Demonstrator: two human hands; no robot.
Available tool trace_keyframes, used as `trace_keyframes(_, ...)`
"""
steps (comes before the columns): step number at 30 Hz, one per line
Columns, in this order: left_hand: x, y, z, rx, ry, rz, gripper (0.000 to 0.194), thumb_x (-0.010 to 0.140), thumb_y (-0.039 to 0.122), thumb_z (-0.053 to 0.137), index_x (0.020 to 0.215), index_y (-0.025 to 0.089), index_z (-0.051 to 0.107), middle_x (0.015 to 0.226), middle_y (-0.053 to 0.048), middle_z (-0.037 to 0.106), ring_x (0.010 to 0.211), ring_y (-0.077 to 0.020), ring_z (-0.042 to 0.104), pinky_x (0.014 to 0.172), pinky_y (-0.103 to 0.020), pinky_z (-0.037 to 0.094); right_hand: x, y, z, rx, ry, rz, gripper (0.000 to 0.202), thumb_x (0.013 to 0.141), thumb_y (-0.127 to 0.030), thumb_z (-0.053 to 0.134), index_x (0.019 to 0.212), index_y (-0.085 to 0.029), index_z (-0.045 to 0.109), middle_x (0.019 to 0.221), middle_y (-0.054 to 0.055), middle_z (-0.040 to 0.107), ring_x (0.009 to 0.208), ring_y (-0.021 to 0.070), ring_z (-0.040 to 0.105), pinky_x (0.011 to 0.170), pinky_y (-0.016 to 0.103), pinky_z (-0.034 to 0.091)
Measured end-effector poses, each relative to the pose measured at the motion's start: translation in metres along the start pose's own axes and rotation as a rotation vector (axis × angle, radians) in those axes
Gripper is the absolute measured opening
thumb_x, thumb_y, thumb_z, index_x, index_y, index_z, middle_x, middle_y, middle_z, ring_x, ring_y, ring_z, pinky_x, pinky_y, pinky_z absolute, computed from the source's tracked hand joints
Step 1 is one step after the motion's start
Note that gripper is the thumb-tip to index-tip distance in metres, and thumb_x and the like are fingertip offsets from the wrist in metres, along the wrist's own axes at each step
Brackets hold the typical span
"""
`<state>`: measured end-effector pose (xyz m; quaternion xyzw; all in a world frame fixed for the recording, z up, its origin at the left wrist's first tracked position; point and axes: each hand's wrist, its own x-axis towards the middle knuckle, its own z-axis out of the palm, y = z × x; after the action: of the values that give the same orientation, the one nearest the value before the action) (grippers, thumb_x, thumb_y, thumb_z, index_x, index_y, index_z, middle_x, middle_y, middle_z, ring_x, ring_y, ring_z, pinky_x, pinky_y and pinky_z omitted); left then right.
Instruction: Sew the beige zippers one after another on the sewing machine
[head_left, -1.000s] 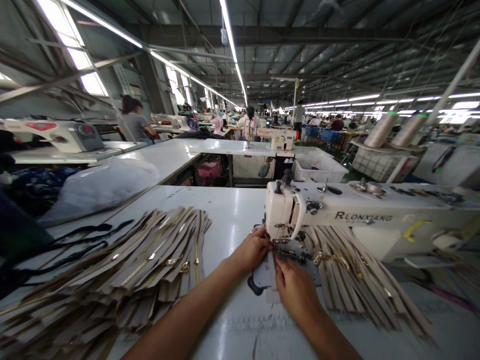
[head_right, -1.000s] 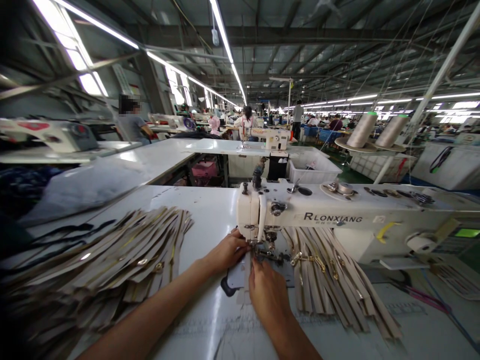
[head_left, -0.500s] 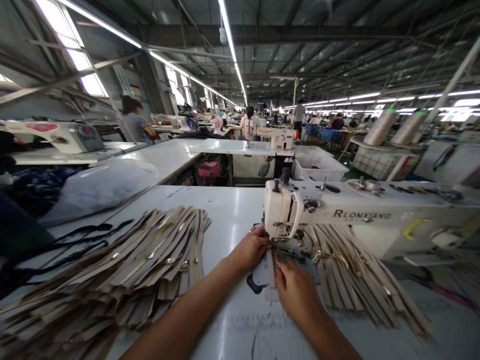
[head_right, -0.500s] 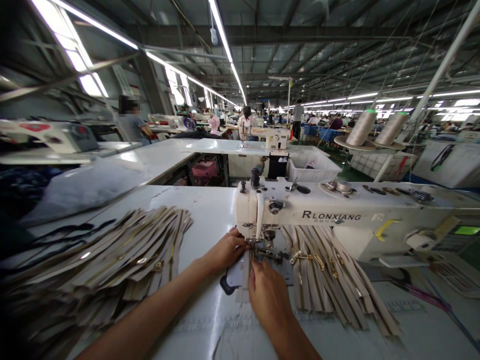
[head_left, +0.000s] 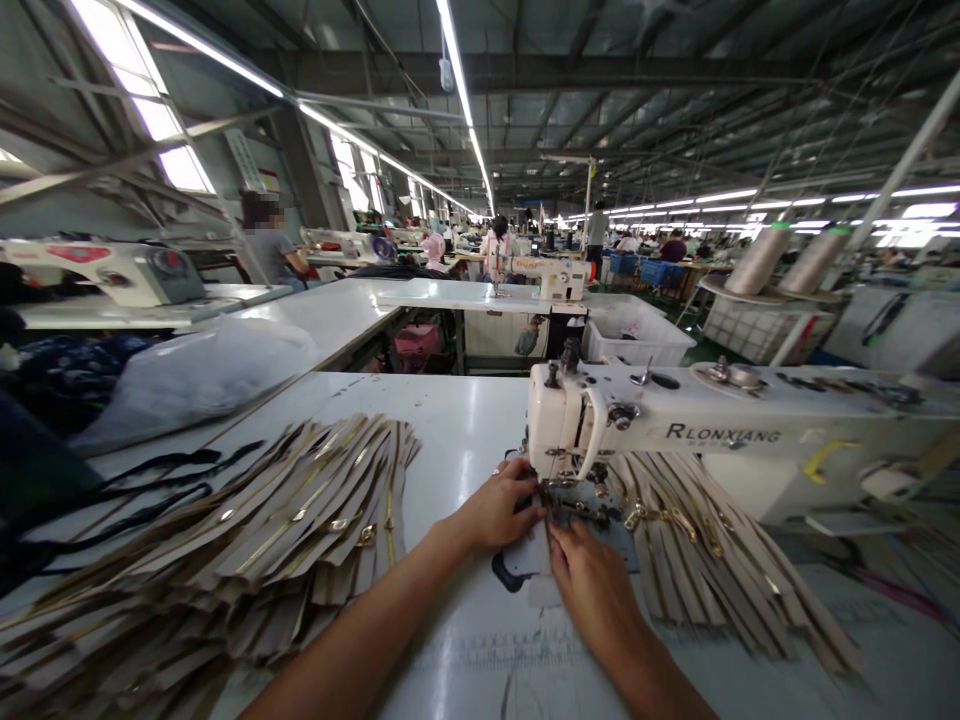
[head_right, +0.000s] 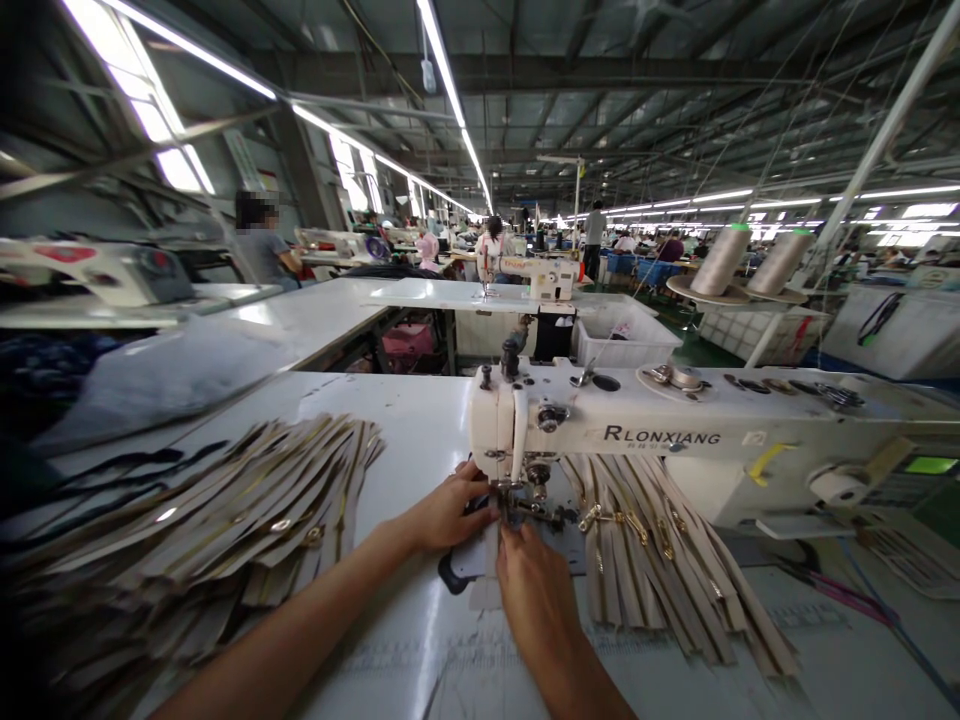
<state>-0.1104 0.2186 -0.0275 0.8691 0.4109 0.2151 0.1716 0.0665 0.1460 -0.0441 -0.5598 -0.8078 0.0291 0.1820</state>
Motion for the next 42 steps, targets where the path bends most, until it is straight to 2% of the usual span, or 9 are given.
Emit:
trace_keyframes(2, -0.001, 0.003, 0.0, 0.008, -0.004, -0.007, 0.012, 0.085, 0.028, 0.061, 0.091, 0.018, 0.064, 0.117, -0.009, 0.05, 0.112, -0.0276, 0.046, 0.102, -0.041, 0.04, 0.0, 0.0, 0.001, 0.007, 0.007, -0.008, 0.027, 0.09, -0.011, 0.047, 0.107, -0.018, 0.067, 0.09, 0.005, 0.066, 0.077, 0.0205, 0.067, 0.064, 0.028, 0.051)
trace_keyframes(6, -0.007, 0.012, -0.003, 0.052, 0.021, -0.052, 0.021, 0.085, 0.026, 0.06, 0.103, 0.016, 0.058, 0.115, -0.011, 0.05, 0.109, -0.0269, 0.048, 0.1, -0.042, 0.04, -0.002, 0.001, 0.002, 0.046, 0.027, -0.011, 0.029, 0.09, -0.01, 0.044, 0.105, -0.018, 0.066, 0.09, 0.006, 0.065, 0.077, 0.0211, 0.066, 0.065, 0.029, 0.05)
trace_keyframes(9, -0.013, 0.02, -0.009, 0.085, 0.023, -0.088, 0.024, 0.081, 0.028, 0.065, 0.099, 0.016, 0.056, 0.102, -0.008, 0.054, 0.097, -0.0254, 0.052, 0.089, -0.038, 0.046, -0.003, 0.002, 0.0, 0.11, 0.047, -0.003, 0.028, 0.088, -0.01, 0.044, 0.103, -0.018, 0.065, 0.089, 0.006, 0.064, 0.077, 0.0206, 0.064, 0.067, 0.03, 0.048)
trace_keyframes(11, -0.016, 0.024, -0.013, 0.023, -0.044, -0.02, 0.022, 0.079, 0.026, 0.067, 0.097, 0.018, 0.058, 0.098, -0.005, 0.055, 0.091, -0.0223, 0.054, 0.082, -0.033, 0.047, -0.004, 0.003, -0.002, 0.167, 0.066, -0.004, 0.024, 0.085, -0.011, 0.046, 0.099, -0.018, 0.064, 0.087, 0.005, 0.062, 0.076, 0.0197, 0.063, 0.068, 0.029, 0.046)
trace_keyframes(13, -0.018, 0.027, -0.017, -0.071, -0.11, 0.081, 0.021, 0.081, 0.02, 0.064, 0.101, 0.021, 0.06, 0.1, -0.004, 0.055, 0.091, -0.0198, 0.055, 0.081, -0.029, 0.047, -0.005, 0.004, -0.005, 0.208, 0.096, -0.011, 0.019, 0.081, -0.012, 0.048, 0.094, -0.017, 0.062, 0.084, 0.005, 0.06, 0.075, 0.0192, 0.061, 0.067, 0.029, 0.044)
trace_keyframes(17, -0.018, 0.029, -0.019, -0.146, -0.123, 0.174, 0.026, 0.081, 0.013, 0.062, 0.105, 0.021, 0.064, 0.103, -0.006, 0.056, 0.094, -0.0201, 0.056, 0.083, -0.028, 0.046, -0.007, 0.007, -0.007, 0.264, 0.133, -0.046, 0.011, 0.078, -0.013, 0.048, 0.085, -0.017, 0.056, 0.079, 0.004, 0.056, 0.073, 0.0177, 0.058, 0.064, 0.028, 0.041)
trace_keyframes(28, -0.018, 0.024, -0.014, -0.135, -0.132, 0.196, 0.022, 0.084, 0.017, 0.06, 0.104, 0.023, 0.067, 0.1, -0.007, 0.057, 0.09, -0.0205, 0.058, 0.081, -0.03, 0.048, -0.009, 0.008, -0.016, 0.32, 0.071, -0.083, 0.012, 0.074, -0.008, 0.05, 0.073, -0.02, 0.048, 0.076, 0.001, 0.052, 0.07, 0.0151, 0.053, 0.059, 0.025, 0.034)
trace_keyframes(42, -0.017, 0.026, -0.015, -0.149, -0.134, 0.233, 0.019, 0.084, 0.014, 0.06, 0.099, 0.021, 0.068, 0.098, -0.006, 0.059, 0.092, -0.0199, 0.057, 0.082, -0.03, 0.047, -0.01, 0.011, -0.028, 0.334, 0.009, -0.149, 0.011, 0.075, -0.014, 0.052, 0.07, -0.019, 0.059, 0.076, 0.002, 0.058, 0.07, 0.0147, 0.056, 0.063, 0.025, 0.037)
